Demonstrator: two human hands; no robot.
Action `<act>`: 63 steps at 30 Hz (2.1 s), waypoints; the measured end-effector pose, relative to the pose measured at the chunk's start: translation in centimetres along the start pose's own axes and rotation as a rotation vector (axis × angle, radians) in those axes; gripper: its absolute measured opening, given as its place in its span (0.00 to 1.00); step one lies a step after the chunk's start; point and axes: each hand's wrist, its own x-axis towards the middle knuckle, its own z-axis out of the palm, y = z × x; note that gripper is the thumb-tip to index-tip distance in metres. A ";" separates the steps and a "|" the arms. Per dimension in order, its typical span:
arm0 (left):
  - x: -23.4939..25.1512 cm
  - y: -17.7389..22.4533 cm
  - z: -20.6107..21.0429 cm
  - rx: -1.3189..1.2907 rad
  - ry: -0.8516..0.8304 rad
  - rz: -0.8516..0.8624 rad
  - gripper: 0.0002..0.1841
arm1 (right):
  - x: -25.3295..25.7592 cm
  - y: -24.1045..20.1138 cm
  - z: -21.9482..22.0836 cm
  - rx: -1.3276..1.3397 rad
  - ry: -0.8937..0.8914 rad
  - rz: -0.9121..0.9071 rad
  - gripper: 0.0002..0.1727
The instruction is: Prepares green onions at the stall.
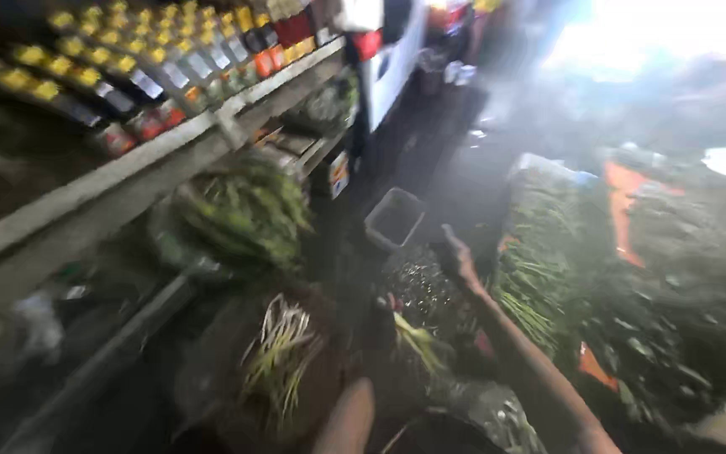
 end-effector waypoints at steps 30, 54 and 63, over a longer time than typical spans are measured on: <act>4.3 14.9 5.3 0.168 -0.598 0.151 0.19 | -0.5 3.4 2.9 0.351 -0.420 -0.016 0.39; 0.1 18.0 20.2 1.559 -1.027 0.668 0.12 | -12.1 13.4 -22.8 0.540 0.415 0.326 0.09; -7.4 9.3 24.4 0.960 -1.330 0.816 0.09 | -11.4 7.8 -17.9 0.586 0.587 0.124 0.11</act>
